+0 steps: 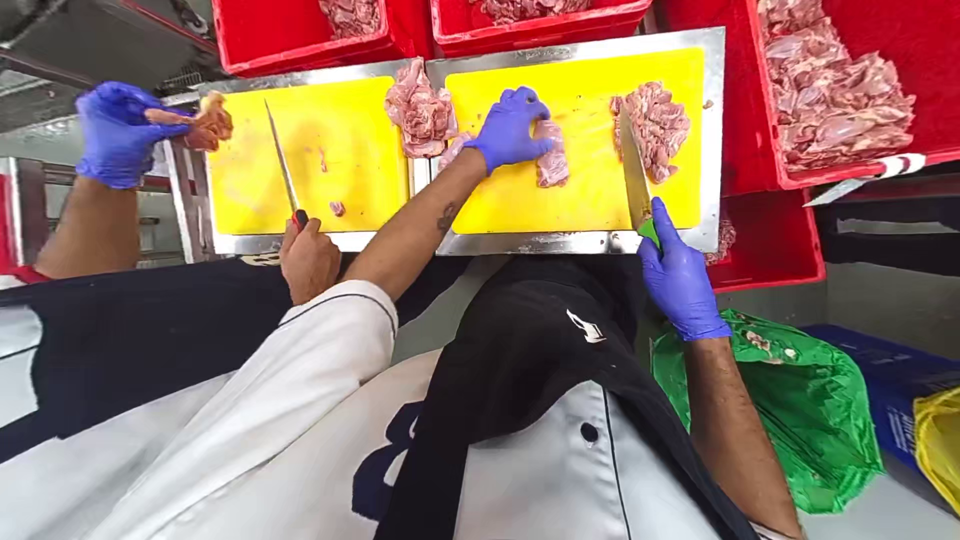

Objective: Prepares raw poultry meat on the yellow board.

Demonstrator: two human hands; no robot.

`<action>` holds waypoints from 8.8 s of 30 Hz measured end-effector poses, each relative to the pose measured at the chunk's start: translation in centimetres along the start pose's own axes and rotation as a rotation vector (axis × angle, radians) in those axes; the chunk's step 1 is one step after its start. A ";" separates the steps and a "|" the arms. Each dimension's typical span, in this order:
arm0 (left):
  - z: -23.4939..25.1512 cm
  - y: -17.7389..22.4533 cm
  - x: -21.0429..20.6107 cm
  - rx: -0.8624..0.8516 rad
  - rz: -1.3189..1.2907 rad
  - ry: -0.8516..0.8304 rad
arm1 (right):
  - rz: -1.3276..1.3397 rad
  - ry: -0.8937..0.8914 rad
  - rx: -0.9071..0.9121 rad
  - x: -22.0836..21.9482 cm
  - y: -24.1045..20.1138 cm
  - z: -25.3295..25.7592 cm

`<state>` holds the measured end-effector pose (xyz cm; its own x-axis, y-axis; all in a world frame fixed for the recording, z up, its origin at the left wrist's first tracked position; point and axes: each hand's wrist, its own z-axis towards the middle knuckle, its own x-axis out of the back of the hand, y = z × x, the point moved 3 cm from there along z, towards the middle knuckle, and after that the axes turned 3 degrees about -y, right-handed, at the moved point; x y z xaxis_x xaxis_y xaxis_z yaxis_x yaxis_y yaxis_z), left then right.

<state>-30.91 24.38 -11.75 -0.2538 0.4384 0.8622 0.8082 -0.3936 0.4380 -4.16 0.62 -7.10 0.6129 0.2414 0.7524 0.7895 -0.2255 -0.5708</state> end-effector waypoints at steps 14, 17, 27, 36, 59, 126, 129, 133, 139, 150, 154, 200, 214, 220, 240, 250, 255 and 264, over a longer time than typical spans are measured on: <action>-6.9 4.4 -0.5 0.182 -0.912 0.117 | 0.352 0.037 0.044 -1.2 -1.2 0.9; -8.9 1.9 -4.1 0.371 -0.419 0.107 | 0.537 -0.197 0.033 -3.9 -2.2 1.3; -7.2 3.4 -2.5 0.074 -0.032 0.230 | -0.098 -0.058 0.062 -3.6 -2.8 -0.3; -5.2 4.3 -5.7 -0.146 -0.077 0.245 | -0.327 -0.161 0.033 -5.5 -6.5 1.8; -6.6 1.6 -5.0 -0.159 -0.123 0.210 | -0.305 -0.139 0.103 -7.2 -9.7 6.0; -10.2 -6.5 7.0 0.249 -0.269 0.724 | 0.036 -0.408 0.246 -7.5 -5.1 0.5; -13.7 -5.5 1.1 0.302 -0.061 0.553 | 0.175 -0.369 0.149 -7.3 -3.4 2.3; -14.9 -5.2 -3.8 0.433 -0.016 0.474 | 0.217 -0.137 0.001 -4.8 -2.0 3.9; -12.8 -7.6 1.3 0.423 -0.368 0.465 | 0.144 -0.453 0.237 -6.4 -5.3 2.3; -8.5 -1.0 14.4 -0.169 -1.006 0.417 | -0.009 -0.298 0.269 -8.1 -6.7 6.2; -8.0 -0.1 15.1 -0.169 -0.996 0.423 | 0.061 -0.046 0.011 -3.5 -1.9 7.0; -10.1 -3.0 -3.3 -0.367 -0.102 0.130 | 0.428 -0.173 0.032 -4.2 -2.1 1.6; -5.9 2.3 -2.7 -0.203 -0.027 0.121 | -0.282 -0.190 0.141 -2.7 -7.0 4.7; -5.2 2.2 -1.5 -0.180 -0.116 0.142 | -0.151 -0.242 0.111 -2.4 0.1 -3.7; -2.2 6.0 -3.3 -0.546 0.175 -0.171 | -0.254 -0.063 -0.021 -0.8 -1.3 1.1; 2.1 7.9 -2.0 -0.390 0.271 -0.272 | -0.032 -0.099 -0.081 0.5 4.1 -4.4; 0.8 8.5 1.7 -0.502 0.170 -0.576 | 0.143 -0.025 -0.080 1.9 3.5 -6.0; -4.3 8.5 4.1 -0.332 -0.982 -0.208 | 0.444 0.243 0.069 5.3 -1.3 -4.7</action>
<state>-27.35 19.40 -3.37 -0.5958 0.8019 0.0453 0.1038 0.0210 0.9944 -2.09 -2.24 -0.83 0.8712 -0.0920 0.4822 0.4598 -0.1915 -0.8672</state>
